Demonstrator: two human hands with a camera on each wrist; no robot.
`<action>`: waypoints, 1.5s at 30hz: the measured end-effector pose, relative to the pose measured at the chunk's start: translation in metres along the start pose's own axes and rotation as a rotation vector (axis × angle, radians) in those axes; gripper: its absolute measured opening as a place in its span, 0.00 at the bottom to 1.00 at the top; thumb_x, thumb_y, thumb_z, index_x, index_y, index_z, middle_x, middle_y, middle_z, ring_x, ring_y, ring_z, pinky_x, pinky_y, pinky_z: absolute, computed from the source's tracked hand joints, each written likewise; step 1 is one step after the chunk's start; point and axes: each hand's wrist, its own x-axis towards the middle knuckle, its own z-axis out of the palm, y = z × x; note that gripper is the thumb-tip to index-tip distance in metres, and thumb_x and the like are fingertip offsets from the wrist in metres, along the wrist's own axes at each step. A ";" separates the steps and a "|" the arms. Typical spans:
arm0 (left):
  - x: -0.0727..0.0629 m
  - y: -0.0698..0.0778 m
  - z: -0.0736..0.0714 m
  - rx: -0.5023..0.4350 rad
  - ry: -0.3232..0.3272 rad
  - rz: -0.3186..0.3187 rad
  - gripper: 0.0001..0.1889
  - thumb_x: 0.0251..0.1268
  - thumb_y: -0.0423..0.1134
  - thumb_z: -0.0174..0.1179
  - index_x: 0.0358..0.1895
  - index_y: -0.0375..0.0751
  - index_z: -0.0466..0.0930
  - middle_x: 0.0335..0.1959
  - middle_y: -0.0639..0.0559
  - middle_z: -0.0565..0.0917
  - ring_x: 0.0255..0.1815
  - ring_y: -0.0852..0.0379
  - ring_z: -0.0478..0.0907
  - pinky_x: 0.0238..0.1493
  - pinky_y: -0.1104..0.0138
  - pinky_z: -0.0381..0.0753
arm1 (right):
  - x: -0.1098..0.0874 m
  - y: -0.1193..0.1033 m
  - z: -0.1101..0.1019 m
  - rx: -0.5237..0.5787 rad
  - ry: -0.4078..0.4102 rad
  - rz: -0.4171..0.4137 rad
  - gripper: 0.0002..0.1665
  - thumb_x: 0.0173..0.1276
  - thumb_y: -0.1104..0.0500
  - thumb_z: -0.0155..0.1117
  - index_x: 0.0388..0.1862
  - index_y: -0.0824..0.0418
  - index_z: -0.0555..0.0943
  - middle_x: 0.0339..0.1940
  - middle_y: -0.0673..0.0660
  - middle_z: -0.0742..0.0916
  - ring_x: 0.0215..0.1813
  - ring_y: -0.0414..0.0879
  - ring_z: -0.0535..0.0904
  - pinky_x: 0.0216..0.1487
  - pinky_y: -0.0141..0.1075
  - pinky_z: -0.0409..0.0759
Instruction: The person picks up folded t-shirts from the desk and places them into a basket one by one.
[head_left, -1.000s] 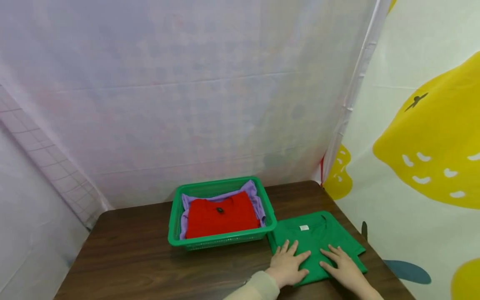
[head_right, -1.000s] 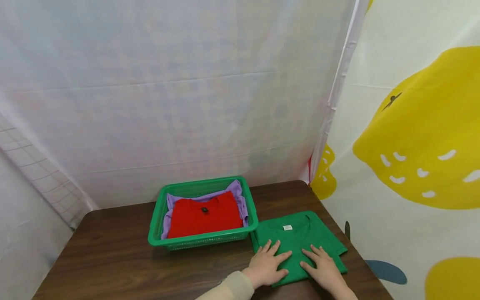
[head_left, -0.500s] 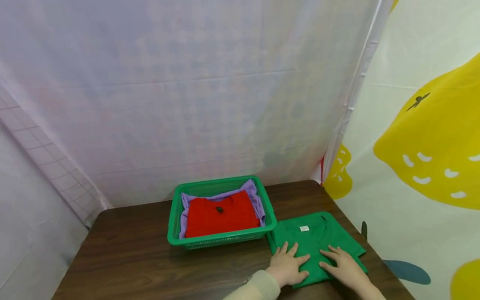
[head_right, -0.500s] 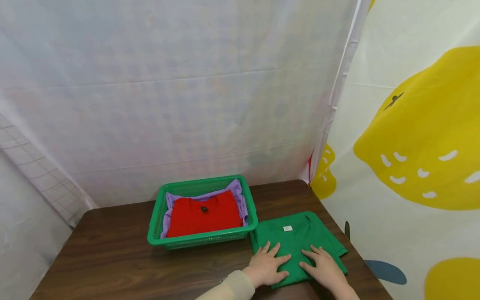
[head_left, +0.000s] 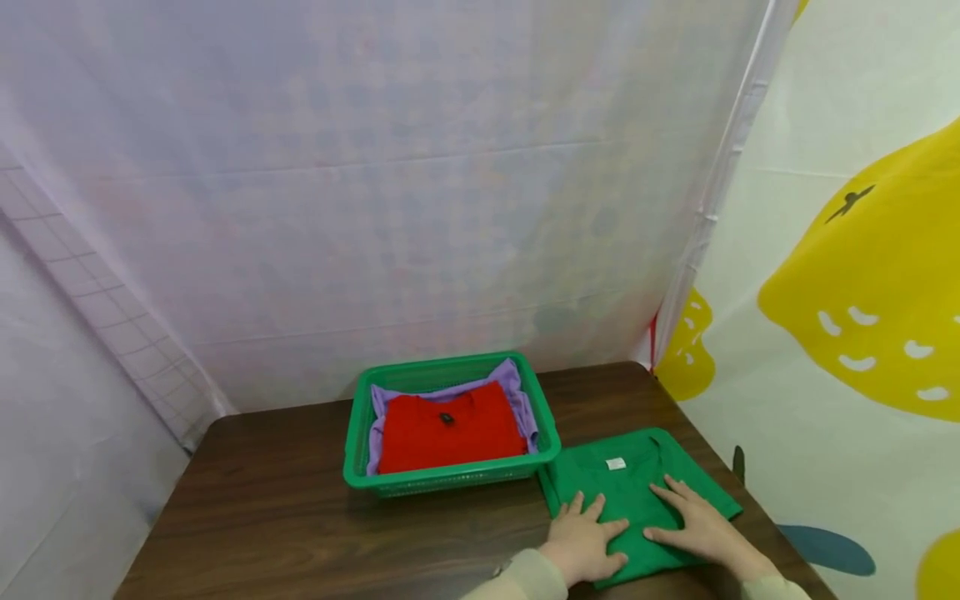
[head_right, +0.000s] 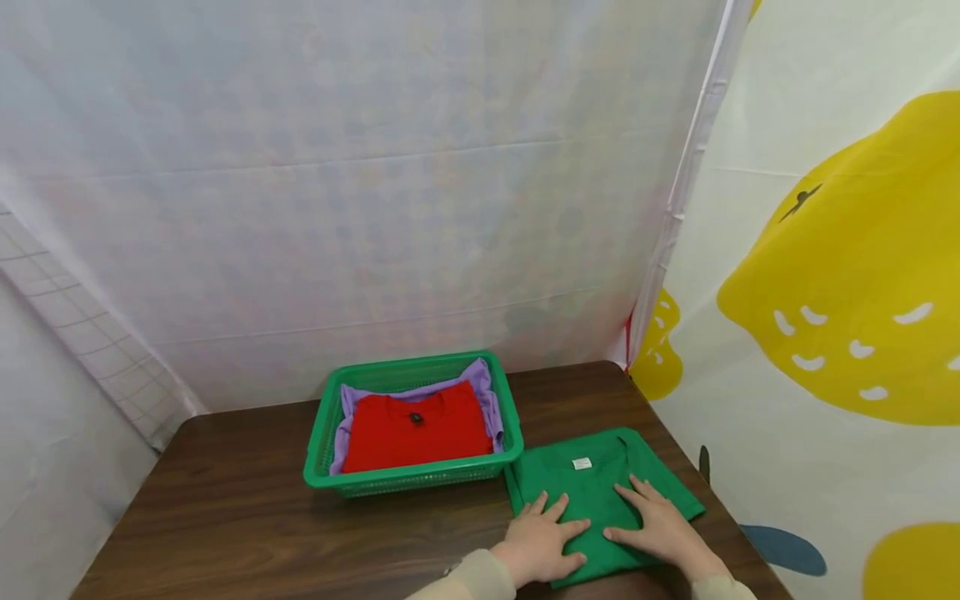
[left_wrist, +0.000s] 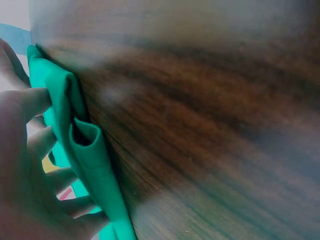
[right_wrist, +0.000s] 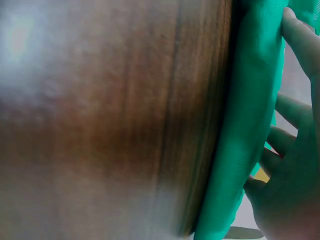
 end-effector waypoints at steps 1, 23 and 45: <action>-0.001 0.001 0.000 0.002 -0.001 0.000 0.26 0.67 0.67 0.48 0.68 0.80 0.62 0.73 0.62 0.61 0.73 0.48 0.56 0.65 0.56 0.65 | -0.001 0.001 0.001 0.000 -0.001 -0.002 0.48 0.58 0.38 0.69 0.66 0.69 0.71 0.67 0.80 0.65 0.66 0.79 0.58 0.54 0.72 0.64; -0.012 0.016 0.000 0.017 -0.038 0.045 0.25 0.66 0.64 0.51 0.67 0.76 0.67 0.70 0.57 0.65 0.70 0.44 0.61 0.61 0.52 0.70 | -0.024 -0.004 -0.002 0.110 -0.090 0.032 0.44 0.61 0.43 0.68 0.67 0.70 0.70 0.68 0.81 0.64 0.65 0.83 0.53 0.51 0.74 0.62; -0.020 0.020 0.001 0.001 -0.069 0.032 0.24 0.64 0.63 0.56 0.65 0.75 0.71 0.68 0.55 0.67 0.67 0.42 0.65 0.56 0.51 0.74 | -0.032 -0.018 -0.002 0.118 -0.107 0.051 0.44 0.60 0.44 0.69 0.66 0.71 0.70 0.67 0.81 0.64 0.65 0.83 0.53 0.52 0.74 0.62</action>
